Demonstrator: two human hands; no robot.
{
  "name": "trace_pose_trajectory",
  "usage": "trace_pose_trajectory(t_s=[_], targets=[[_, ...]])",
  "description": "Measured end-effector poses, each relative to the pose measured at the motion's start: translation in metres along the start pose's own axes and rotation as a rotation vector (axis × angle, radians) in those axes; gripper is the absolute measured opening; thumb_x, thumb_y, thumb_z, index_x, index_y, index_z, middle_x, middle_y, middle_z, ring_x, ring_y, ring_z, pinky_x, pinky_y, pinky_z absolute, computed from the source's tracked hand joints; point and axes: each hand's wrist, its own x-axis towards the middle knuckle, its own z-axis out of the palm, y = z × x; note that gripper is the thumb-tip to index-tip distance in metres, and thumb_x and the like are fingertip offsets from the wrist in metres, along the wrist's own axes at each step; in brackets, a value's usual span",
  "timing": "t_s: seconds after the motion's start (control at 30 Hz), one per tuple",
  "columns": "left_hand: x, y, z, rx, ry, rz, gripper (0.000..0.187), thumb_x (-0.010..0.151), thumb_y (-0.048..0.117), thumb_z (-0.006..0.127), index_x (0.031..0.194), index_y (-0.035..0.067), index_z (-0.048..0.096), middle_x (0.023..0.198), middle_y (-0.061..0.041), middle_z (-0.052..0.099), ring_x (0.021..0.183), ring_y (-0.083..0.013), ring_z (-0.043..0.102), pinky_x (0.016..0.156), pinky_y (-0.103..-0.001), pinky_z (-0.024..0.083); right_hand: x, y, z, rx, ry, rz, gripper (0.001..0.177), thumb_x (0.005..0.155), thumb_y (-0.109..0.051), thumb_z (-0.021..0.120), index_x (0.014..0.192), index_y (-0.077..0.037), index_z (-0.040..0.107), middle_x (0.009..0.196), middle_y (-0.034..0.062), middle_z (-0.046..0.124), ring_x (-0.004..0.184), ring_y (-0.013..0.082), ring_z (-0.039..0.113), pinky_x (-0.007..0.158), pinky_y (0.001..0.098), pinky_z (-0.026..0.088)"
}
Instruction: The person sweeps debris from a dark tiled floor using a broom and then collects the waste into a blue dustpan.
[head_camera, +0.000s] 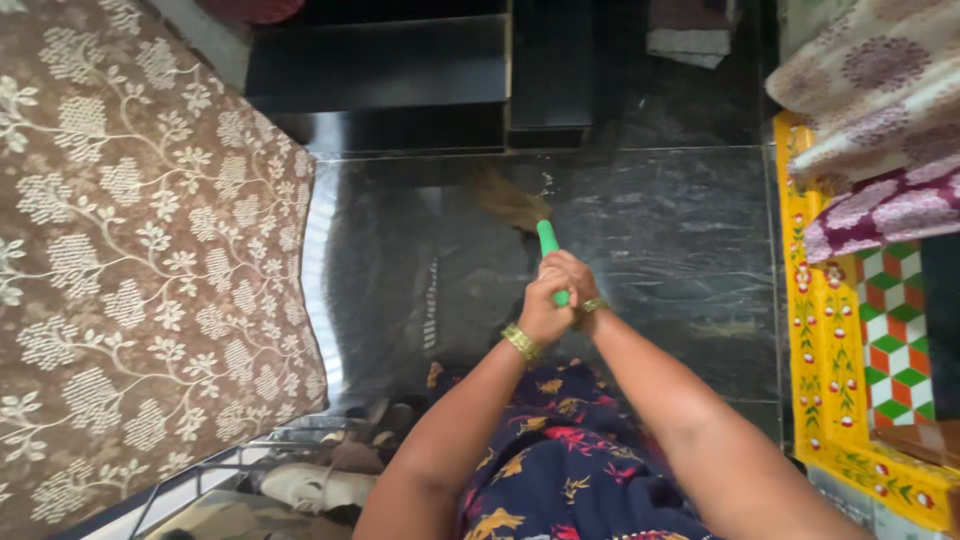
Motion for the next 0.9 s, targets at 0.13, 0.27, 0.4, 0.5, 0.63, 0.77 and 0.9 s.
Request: trace_pose_trajectory(t_s=[0.13, 0.27, 0.4, 0.5, 0.63, 0.77, 0.9], targets=[[0.021, 0.006, 0.05, -0.094, -0.018, 0.089, 0.015, 0.071, -0.007, 0.065, 0.079, 0.005, 0.06, 0.087, -0.012, 0.066, 0.093, -0.0299, 0.067, 0.085, -0.039, 0.053, 0.005, -0.019, -0.054, -0.069, 0.107, -0.165, 0.01, 0.077, -0.008, 0.069, 0.084, -0.005, 0.063, 0.093, 0.008, 0.067, 0.093, 0.0237, 0.067, 0.081, 0.0326, 0.054], [0.04, 0.014, 0.079, -0.115, -0.097, 0.16, 0.018, 0.067, -0.008, 0.064, 0.077, 0.007, 0.06, 0.092, -0.011, 0.067, 0.098, -0.031, 0.068, 0.087, -0.039, 0.053, 0.002, -0.022, -0.097, -0.174, 0.134, -0.172, 0.007, 0.079, -0.007, 0.069, 0.085, -0.006, 0.065, 0.092, 0.0075, 0.067, 0.092, 0.024, 0.067, 0.081, 0.0332, 0.055], [0.038, 0.041, 0.095, -0.126, -0.149, 0.118, 0.018, 0.073, -0.007, 0.067, 0.082, 0.007, 0.059, 0.094, -0.01, 0.067, 0.097, -0.0301, 0.068, 0.088, -0.039, 0.053, -0.012, -0.033, -0.125, -0.183, 0.199, -0.083, 0.007, 0.084, -0.006, 0.067, 0.091, -0.005, 0.067, 0.094, 0.007, 0.067, 0.093, 0.0238, 0.068, 0.083, 0.0336, 0.056], [0.037, 0.071, 0.098, -0.123, -0.189, 0.157, 0.019, 0.073, -0.008, 0.066, 0.081, 0.008, 0.059, 0.095, -0.007, 0.068, 0.104, -0.0287, 0.07, 0.091, -0.039, 0.053, -0.021, -0.05, -0.134, -0.126, 0.261, 0.054, 0.007, 0.088, -0.006, 0.066, 0.094, -0.004, 0.067, 0.096, 0.007, 0.068, 0.094, 0.0235, 0.069, 0.087, 0.0353, 0.057], [0.015, 0.112, 0.084, -0.111, -0.209, 0.232, 0.023, 0.068, -0.007, 0.067, 0.082, 0.008, 0.058, 0.106, -0.008, 0.067, 0.108, -0.0303, 0.064, 0.096, -0.042, 0.051, -0.03, -0.084, -0.139, -0.295, 0.284, -0.07, 0.012, 0.083, -0.004, 0.074, 0.093, -0.004, 0.067, 0.096, 0.009, 0.068, 0.104, 0.0295, 0.069, 0.106, 0.0434, 0.053], [-0.009, 0.14, 0.063, -0.04, -0.16, 0.244, 0.024, 0.067, -0.006, 0.07, 0.085, 0.005, 0.058, 0.109, -0.011, 0.066, 0.11, -0.0332, 0.062, 0.099, -0.046, 0.048, -0.039, -0.111, -0.121, -0.265, 0.272, -0.092, 0.014, 0.082, -0.003, 0.076, 0.093, -0.005, 0.067, 0.099, 0.0085, 0.068, 0.112, 0.0319, 0.068, 0.11, 0.0427, 0.051], [-0.027, 0.143, 0.043, 0.0, -0.129, 0.222, 0.023, 0.069, -0.005, 0.071, 0.085, 0.005, 0.058, 0.109, -0.012, 0.067, 0.112, -0.033, 0.062, 0.1, -0.045, 0.05, -0.042, -0.115, -0.09, -0.231, 0.176, -0.154, 0.011, 0.08, -0.003, 0.073, 0.088, -0.008, 0.067, 0.095, 0.0054, 0.069, 0.109, 0.0273, 0.069, 0.112, 0.043, 0.052]])
